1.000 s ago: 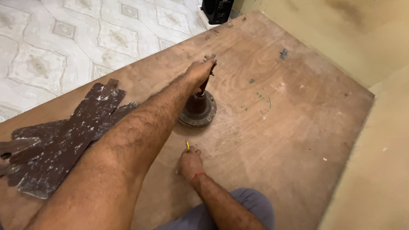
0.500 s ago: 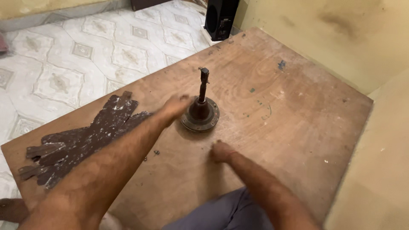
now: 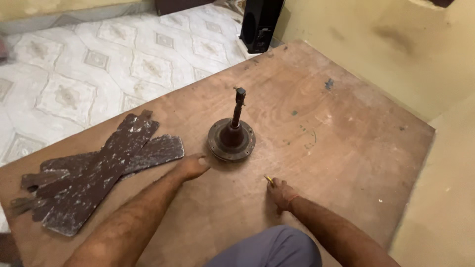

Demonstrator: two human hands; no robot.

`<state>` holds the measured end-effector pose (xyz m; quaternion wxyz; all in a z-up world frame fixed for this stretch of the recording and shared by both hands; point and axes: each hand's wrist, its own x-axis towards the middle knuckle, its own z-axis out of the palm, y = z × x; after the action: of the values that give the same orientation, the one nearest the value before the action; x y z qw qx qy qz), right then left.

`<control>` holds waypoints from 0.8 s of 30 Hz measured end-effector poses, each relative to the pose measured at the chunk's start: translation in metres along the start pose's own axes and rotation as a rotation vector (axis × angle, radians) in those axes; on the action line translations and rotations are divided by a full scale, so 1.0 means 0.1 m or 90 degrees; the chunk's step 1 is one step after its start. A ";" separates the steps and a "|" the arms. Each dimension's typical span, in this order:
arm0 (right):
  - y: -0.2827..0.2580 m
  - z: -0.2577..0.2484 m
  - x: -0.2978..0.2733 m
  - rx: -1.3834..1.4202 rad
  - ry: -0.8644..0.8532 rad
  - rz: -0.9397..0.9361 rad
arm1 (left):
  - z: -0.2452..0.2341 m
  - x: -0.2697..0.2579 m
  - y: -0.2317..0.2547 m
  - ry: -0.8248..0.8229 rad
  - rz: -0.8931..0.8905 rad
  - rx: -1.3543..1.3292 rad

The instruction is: The person assembles a ceiling fan by inserting the motor shaft into the base, securing it with a screwdriver, and attaching fan blades to the hub using screws. The person works on a wooden board placed on a tiled floor.

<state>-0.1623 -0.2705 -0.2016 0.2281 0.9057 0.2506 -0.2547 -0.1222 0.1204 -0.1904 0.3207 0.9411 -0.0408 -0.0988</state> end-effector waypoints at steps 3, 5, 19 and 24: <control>-0.04 0.02 -0.09 0.065 0.028 0.007 | 0.21 0.13 -0.05 -0.003 0.025 -0.011; 0.00 -0.01 -0.08 0.052 0.042 0.006 | 0.36 0.19 0.00 0.003 0.049 -0.013; -0.10 0.45 0.42 -0.024 0.193 0.055 | -0.30 -0.55 0.23 -0.029 -0.045 -0.033; 0.06 0.28 -0.04 0.103 0.150 -0.011 | -0.38 -0.65 0.31 0.036 -0.020 -0.077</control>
<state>-0.1716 -0.2913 -0.2192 0.1209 0.9426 0.2619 -0.1680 -0.1782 0.1276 -0.1320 0.3761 0.9231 -0.0111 -0.0796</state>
